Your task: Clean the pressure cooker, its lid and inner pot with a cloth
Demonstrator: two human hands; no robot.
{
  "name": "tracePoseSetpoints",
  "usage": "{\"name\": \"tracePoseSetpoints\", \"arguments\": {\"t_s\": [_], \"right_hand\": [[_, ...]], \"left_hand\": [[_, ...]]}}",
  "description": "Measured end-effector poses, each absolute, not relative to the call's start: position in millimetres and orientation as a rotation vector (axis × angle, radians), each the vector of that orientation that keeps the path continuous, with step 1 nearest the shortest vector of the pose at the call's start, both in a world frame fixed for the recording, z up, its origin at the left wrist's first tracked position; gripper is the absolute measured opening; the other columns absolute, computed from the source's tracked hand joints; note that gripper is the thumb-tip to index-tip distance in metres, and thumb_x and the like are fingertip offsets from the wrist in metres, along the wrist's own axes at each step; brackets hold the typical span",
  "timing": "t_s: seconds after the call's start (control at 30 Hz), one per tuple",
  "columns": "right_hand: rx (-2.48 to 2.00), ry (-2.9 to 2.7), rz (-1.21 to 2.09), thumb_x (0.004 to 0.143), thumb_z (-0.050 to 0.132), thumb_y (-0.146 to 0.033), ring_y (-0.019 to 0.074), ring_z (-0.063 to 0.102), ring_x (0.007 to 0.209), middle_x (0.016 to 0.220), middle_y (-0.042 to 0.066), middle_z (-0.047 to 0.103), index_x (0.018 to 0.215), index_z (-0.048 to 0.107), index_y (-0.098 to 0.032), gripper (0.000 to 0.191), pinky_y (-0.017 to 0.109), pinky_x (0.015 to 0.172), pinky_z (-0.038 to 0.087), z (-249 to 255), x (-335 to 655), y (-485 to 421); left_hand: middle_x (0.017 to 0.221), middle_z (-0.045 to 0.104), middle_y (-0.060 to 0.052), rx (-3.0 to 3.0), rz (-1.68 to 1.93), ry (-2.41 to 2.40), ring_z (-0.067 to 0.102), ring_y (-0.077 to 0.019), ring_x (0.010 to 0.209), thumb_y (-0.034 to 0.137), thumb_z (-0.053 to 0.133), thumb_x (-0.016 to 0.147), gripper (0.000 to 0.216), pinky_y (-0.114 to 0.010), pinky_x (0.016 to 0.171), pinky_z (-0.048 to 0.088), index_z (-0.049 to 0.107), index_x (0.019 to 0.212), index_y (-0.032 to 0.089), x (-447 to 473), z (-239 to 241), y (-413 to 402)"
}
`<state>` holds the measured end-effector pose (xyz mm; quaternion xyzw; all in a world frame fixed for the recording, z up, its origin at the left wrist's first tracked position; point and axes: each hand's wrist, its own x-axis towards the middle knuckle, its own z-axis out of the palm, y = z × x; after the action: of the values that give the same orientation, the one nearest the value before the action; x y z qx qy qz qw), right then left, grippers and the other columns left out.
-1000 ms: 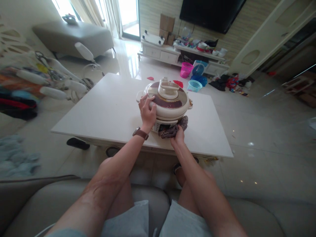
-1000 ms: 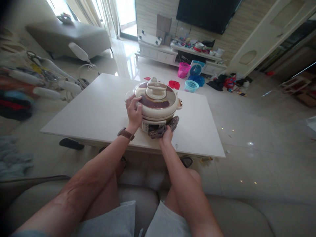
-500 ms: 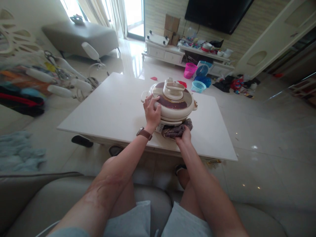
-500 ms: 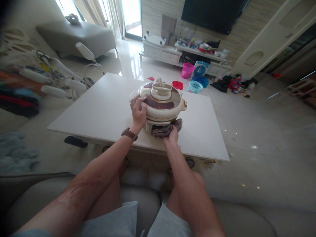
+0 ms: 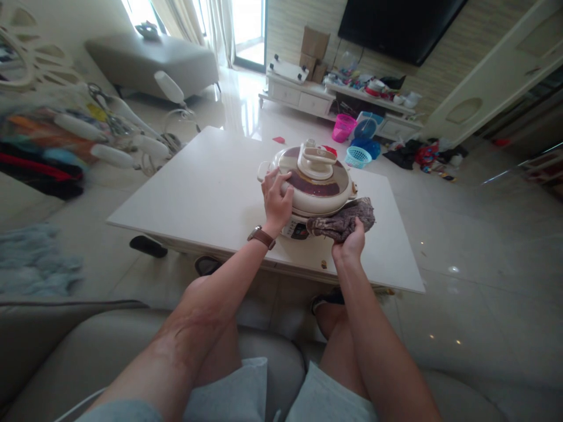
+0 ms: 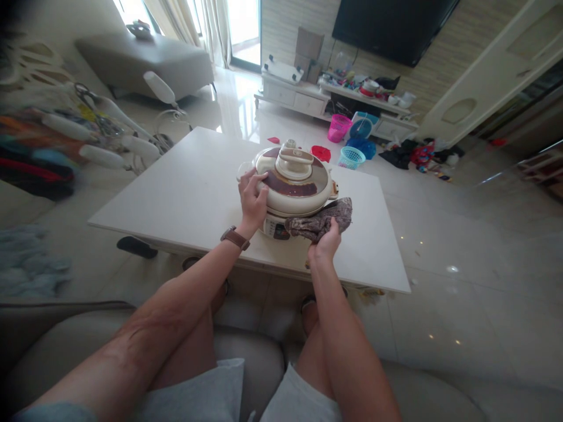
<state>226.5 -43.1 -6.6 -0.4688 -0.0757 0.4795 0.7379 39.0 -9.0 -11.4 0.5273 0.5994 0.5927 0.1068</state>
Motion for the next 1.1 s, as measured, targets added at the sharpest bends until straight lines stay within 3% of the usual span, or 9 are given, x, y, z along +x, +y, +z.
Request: {"name": "tracePoseSetpoints", "arguments": {"t_s": [0.8,1.1], "right_hand": [[-1.155,-0.121,1.126,0.087,0.067,-0.028,0.0146,0.075,0.09,0.101,-0.001,0.079,0.108,0.071,-0.018,0.024,0.025,0.075,0.066,-46,222,-39],[-1.146,-0.122,1.217,0.088,0.064,-0.026,0.0139,0.076,0.088,0.095,-0.002,0.079,0.107,0.07,-0.019,0.022,0.027,0.082,0.065,-62,219,-35]], "left_hand": [[0.151,0.06,-0.009,1.552,1.763,1.742,0.044,-0.0296,0.154,0.032,0.054,0.101,0.028,-0.051,0.133,0.028,0.07,0.124,0.028,37,-12,-9],[0.15,0.06,-0.009,1.579,1.761,1.764,0.046,-0.0288,0.153,0.032,0.054,0.102,0.028,-0.051,0.131,0.032,0.071,0.124,0.029,36,-13,-8]]}}
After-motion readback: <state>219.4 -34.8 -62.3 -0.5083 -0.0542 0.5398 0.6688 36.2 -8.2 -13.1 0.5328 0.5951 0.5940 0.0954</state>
